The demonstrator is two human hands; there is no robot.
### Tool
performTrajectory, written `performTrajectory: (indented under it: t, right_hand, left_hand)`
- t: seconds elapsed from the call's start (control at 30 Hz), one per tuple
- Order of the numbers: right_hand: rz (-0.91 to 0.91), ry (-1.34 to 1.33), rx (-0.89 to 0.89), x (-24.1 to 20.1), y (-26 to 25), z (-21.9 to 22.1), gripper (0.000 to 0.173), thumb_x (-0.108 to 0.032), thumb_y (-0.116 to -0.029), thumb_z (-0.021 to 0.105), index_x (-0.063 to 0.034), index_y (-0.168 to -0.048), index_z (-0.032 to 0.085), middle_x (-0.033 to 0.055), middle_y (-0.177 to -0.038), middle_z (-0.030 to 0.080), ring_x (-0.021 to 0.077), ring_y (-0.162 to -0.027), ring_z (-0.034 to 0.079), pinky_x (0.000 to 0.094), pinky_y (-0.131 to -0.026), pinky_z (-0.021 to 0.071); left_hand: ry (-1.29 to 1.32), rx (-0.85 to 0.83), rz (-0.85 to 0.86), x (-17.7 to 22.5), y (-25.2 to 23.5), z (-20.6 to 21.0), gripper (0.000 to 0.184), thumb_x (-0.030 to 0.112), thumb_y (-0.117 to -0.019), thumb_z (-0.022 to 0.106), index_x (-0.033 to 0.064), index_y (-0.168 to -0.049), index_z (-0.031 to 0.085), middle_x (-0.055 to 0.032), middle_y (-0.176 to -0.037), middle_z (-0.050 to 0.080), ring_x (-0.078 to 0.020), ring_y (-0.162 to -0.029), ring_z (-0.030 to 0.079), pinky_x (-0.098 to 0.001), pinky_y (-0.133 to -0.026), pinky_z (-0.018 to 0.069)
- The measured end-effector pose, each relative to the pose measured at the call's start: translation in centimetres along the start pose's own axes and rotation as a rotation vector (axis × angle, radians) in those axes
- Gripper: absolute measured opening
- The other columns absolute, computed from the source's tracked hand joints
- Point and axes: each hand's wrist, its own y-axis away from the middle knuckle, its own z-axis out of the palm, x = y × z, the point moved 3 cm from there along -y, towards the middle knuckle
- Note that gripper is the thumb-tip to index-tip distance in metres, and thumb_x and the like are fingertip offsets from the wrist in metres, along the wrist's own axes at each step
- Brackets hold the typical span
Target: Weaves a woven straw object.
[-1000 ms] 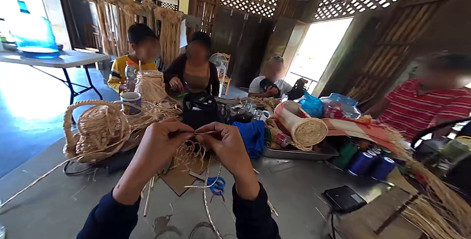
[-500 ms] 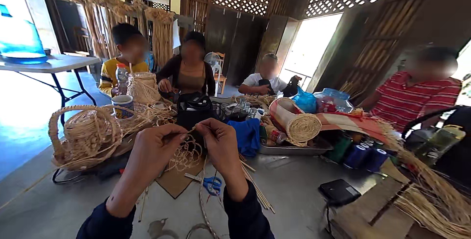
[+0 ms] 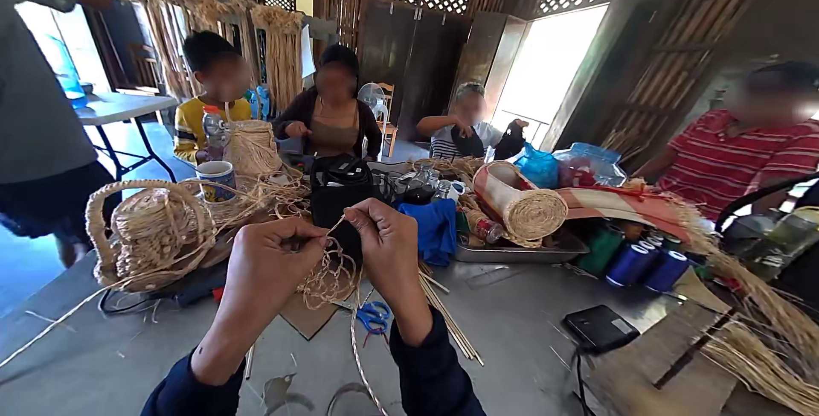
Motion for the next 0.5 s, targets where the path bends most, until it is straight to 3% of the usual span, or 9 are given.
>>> performTrajectory:
  t: [0.27,0.4,0.5]
  right_hand:
    - [-0.116,0.051,0.054,0.6,0.0,-0.1,0.016,-0.011,-0.0957,0.065,-0.0020,-0.085,0.073,0.0031,-0.071,0.068,0.0042,-0.065,0.062,0.0215,-0.063,0.0500]
    - [-0.092,0.000,0.002,1.1,-0.3,-0.6,0.018,-0.013,-0.0976,0.064,-0.0013,-0.087,0.073,-0.0014,-0.069,0.064,-0.0037,-0.059,0.052,0.0142,-0.059,0.0435]
    - [-0.100,-0.011,-0.044,1.0,-0.5,-0.8,0.018,-0.012,-0.0977,0.063,-0.0007,-0.087,0.073,-0.0019,-0.071,0.065,-0.0066,-0.060,0.051,0.0110,-0.059,0.0425]
  left_hand:
    - [0.046,-0.015,-0.081,0.1,-0.3,0.1,0.003,0.005,-0.0824,0.073,0.0071,-0.083,0.075,0.0070,-0.075,0.073,0.0063,-0.066,0.065,-0.0124,-0.062,0.0544]
    - [0.109,-0.092,-0.122,-0.1,-0.5,0.0,0.003,0.003,-0.0854,0.073,0.0050,-0.086,0.075,0.0044,-0.078,0.074,0.0020,-0.071,0.068,-0.0167,-0.068,0.0577]
    - [0.172,-0.191,-0.179,0.1,-0.9,-0.7,0.008,0.005,-0.0936,0.068,0.0038,-0.090,0.075,0.0028,-0.081,0.075,-0.0009,-0.076,0.070,-0.0199,-0.075,0.0592]
